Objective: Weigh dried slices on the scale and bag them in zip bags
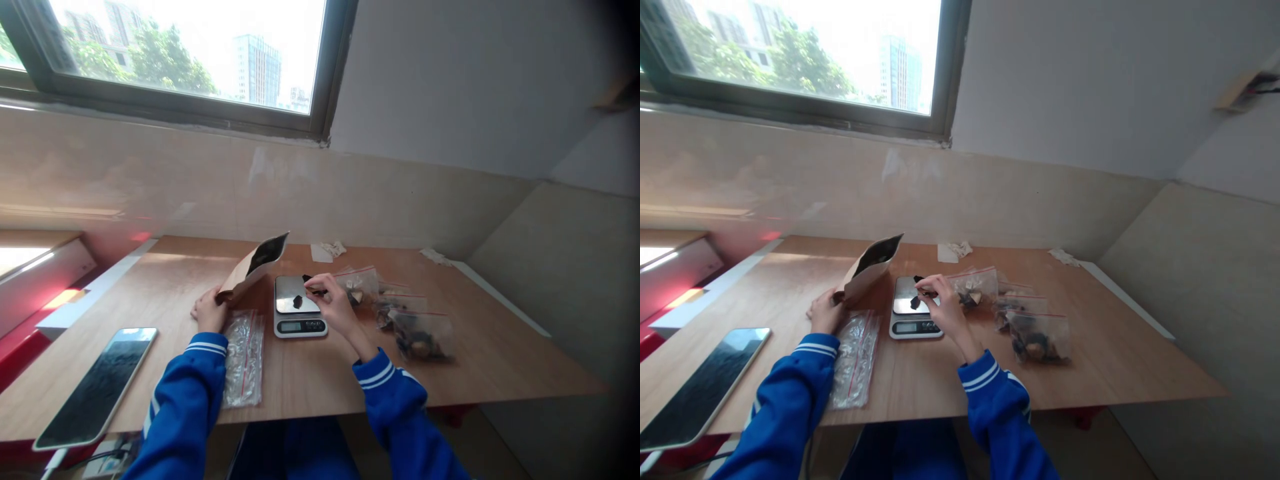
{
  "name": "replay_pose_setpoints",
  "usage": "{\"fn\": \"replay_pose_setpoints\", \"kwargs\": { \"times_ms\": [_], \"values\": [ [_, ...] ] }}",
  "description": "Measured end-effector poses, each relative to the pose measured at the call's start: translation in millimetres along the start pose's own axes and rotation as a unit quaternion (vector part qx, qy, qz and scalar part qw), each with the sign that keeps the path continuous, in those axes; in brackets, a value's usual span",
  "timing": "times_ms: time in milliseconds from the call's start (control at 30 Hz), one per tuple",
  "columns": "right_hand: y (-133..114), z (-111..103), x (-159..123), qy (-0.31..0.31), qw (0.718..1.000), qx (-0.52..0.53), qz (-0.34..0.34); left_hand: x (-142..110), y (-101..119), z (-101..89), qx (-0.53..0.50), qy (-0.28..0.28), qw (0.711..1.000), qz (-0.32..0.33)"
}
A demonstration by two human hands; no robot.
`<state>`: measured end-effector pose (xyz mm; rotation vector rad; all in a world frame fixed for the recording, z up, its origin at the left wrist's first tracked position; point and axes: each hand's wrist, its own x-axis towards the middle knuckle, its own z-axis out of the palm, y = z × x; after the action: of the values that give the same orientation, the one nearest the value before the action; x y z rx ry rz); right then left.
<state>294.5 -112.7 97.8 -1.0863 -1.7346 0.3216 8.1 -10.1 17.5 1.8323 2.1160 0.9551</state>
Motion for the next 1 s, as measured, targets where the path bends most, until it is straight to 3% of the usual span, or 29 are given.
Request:
{"fn": "replay_pose_setpoints", "kwargs": {
  "times_ms": [133,267,467,1000],
  "values": [
    [43.7,12.2,0.9,-0.035,0.997,-0.016,0.061,0.9,-0.1,-1.3,0.015,-0.012,1.0,0.007],
    [70.5,22.6,3.9,-0.063,0.996,-0.023,0.062,0.7,0.6,-1.8,0.026,-0.015,1.0,-0.001],
    [73.6,24.8,-0.4,-0.062,0.997,0.008,0.055,1.4,-0.9,0.1,0.029,-0.008,0.999,0.012],
    [81.6,36.4,-16.1,0.018,0.996,0.006,0.091,-0.1,-3.4,3.3,0.062,-0.01,0.998,0.025]
  ]
}}
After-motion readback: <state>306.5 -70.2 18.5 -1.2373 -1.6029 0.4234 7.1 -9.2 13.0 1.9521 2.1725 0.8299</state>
